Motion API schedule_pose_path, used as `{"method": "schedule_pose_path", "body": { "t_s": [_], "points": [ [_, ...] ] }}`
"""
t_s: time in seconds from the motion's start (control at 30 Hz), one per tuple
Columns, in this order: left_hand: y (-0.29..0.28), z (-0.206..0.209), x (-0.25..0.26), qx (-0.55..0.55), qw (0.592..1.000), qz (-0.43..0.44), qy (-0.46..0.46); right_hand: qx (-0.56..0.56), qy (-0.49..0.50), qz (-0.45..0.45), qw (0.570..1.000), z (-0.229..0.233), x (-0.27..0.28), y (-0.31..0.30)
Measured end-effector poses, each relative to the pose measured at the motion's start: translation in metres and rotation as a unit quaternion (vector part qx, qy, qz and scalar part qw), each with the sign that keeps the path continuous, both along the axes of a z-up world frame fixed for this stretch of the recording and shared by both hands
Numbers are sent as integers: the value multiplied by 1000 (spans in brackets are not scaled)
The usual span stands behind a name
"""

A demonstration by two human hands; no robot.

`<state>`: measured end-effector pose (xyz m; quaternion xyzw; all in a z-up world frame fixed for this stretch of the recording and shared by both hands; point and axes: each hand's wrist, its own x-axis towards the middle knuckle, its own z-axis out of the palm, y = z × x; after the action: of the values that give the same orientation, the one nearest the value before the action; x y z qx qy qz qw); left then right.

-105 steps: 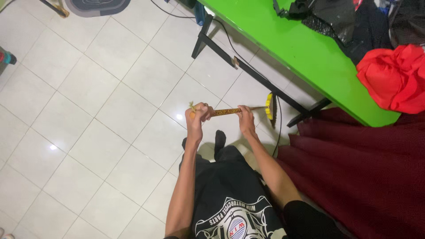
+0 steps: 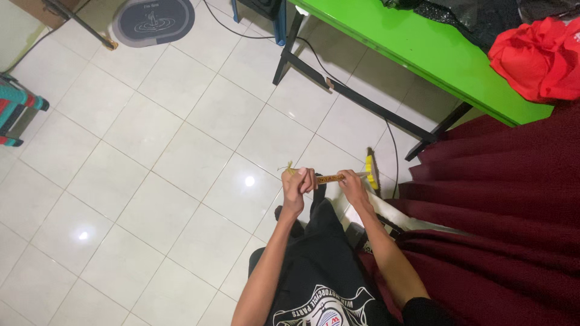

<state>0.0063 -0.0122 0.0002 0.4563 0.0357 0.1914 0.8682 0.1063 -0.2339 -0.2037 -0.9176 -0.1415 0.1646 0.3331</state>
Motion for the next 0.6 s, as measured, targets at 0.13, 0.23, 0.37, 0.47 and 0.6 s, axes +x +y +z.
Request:
{"method": "schedule_pose_path", "body": {
  "t_s": [0.13, 0.23, 0.37, 0.47, 0.6],
  "points": [
    [7, -4, 5, -17, 1000, -12, 19, -2, 17, 16, 1000, -6, 7, 2],
    [9, -4, 10, -28, 999, -15, 28, -23, 10, 18, 1000, -7, 10, 8],
    [7, -3, 23, -33, 999, -27, 18, -15, -13, 26, 999, -14, 18, 11],
    [13, -3, 38, 3, 999, -17, 28, -16, 8, 28, 999, -20, 32, 12],
    [26, 0, 65, -18, 999, -24, 21, -6, -4, 34, 999, -22, 55, 26]
  ]
}}
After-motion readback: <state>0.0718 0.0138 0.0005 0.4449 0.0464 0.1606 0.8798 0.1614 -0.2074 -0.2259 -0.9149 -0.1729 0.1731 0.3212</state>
